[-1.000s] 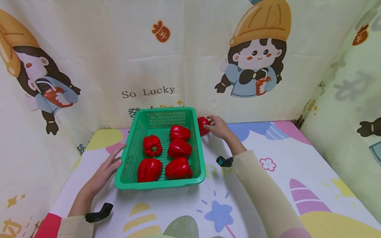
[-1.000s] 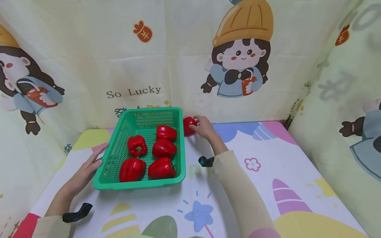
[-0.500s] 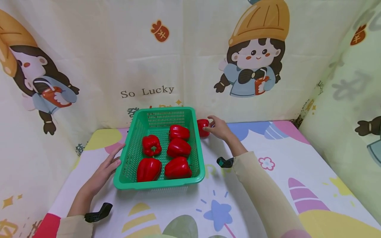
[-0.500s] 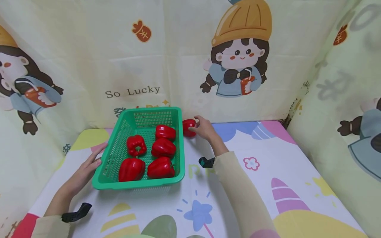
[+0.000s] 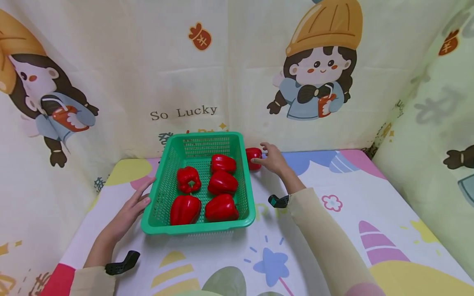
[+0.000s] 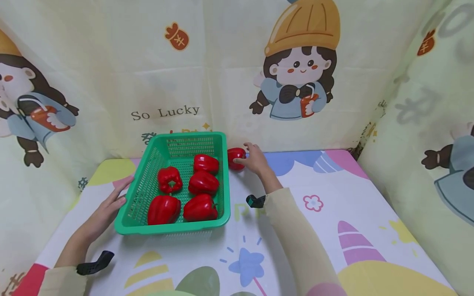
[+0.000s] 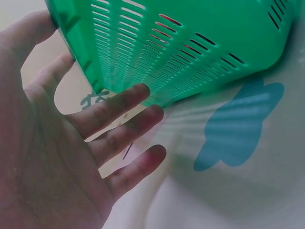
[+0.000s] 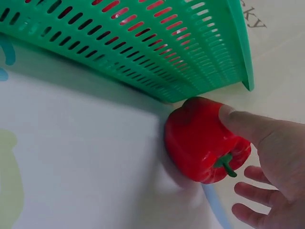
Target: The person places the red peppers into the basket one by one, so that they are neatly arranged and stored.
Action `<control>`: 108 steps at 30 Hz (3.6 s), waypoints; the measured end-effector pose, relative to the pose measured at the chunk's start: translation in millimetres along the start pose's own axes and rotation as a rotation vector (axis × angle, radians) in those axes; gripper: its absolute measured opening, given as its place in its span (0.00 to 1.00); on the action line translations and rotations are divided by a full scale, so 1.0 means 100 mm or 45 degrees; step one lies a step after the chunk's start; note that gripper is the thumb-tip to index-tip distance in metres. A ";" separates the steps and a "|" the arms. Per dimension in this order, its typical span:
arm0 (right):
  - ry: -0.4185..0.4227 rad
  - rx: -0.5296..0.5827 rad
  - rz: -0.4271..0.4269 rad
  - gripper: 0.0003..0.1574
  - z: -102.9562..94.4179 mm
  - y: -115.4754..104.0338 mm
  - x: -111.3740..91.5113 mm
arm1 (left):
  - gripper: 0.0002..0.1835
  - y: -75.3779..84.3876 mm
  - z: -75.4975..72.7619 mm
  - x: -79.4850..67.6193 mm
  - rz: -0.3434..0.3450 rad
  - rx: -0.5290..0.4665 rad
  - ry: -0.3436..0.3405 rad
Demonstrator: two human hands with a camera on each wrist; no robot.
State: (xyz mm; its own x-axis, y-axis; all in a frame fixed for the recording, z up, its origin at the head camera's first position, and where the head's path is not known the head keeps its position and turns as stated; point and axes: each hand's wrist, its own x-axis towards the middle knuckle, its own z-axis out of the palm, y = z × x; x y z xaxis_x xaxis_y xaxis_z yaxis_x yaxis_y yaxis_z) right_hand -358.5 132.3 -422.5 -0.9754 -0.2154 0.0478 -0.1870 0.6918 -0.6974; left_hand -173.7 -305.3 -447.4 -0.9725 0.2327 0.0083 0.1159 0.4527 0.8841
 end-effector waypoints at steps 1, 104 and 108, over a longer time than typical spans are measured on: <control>-0.009 0.009 -0.011 0.46 0.00 0.01 0.01 | 0.31 0.00 0.00 0.00 -0.002 0.002 0.003; 0.182 -0.078 -0.110 0.43 -0.43 -0.35 -0.42 | 0.31 0.01 0.00 0.00 0.036 0.008 0.000; 0.197 -0.077 -0.118 0.44 -0.44 -0.36 -0.44 | 0.31 0.01 0.01 0.00 0.031 0.011 0.006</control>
State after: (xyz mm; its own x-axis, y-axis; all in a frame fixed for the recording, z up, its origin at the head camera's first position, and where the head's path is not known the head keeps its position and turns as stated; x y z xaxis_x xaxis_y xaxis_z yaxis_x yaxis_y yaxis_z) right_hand -314.3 147.4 -367.7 -0.9592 -0.1748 0.2224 -0.2789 0.7152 -0.6409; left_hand -173.3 -303.9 -446.7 -0.9703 0.2397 0.0321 0.1414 0.4543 0.8796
